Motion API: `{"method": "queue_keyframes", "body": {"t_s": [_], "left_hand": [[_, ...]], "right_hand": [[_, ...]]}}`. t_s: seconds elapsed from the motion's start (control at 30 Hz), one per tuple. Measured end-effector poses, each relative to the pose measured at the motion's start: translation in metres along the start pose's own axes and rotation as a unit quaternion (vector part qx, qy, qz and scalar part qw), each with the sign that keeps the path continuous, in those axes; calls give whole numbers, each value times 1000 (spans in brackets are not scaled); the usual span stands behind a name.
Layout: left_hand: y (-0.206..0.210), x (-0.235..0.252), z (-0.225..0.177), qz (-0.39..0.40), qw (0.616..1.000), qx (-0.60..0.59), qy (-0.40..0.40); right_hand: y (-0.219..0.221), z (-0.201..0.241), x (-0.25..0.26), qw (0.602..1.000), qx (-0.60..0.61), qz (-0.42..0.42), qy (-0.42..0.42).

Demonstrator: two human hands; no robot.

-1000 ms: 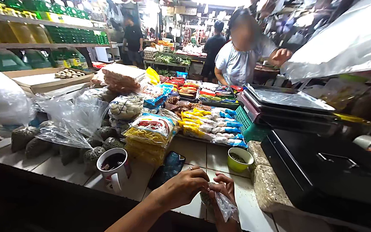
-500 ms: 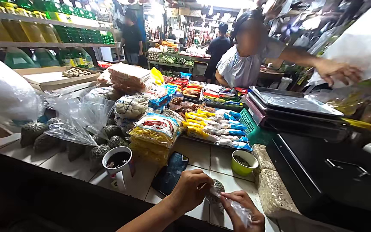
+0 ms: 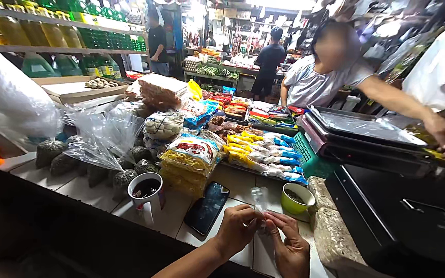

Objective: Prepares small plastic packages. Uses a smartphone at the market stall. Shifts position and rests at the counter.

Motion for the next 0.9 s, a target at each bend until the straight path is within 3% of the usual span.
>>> {"method": "queue_keyframes", "body": {"t_s": [0.2,0.37,0.43,0.5,0.57,0.63,0.7,0.77,0.9], "left_hand": [[-4,9,-12,41,999,-17,5],[2,1,-24,-10,993,114,2],[5,0,-19,-29,990,137,-6],[7,0,-15,-32,989,146,-5],[9,0,-16,-24,988,153,7],[11,0,-23,-10,985,170,22],[11,0,-24,16,981,192,29],[12,3,-19,55,986,158,21],[13,11,-4,106,992,-50,-38]], "right_hand": [[-9,4,9,997,61,43,-11],[-6,13,17,997,-75,11,22],[-2,9,16,998,-32,-13,45],[2,3,19,994,89,6,62],[4,-1,23,978,173,84,77],[1,0,26,970,184,149,65],[-3,3,26,980,127,147,41],[-12,11,22,993,-2,109,33],[-19,26,18,987,-118,109,20]]}}
Point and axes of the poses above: each hand's wrist, its own x-axis towards the middle knuckle, its own y-axis out of the palm, z = x × y, the point moved 7 cm from there along x, towards the middle knuckle, and after that the axes turned 10 degrees about z, right-handed, at the moved point
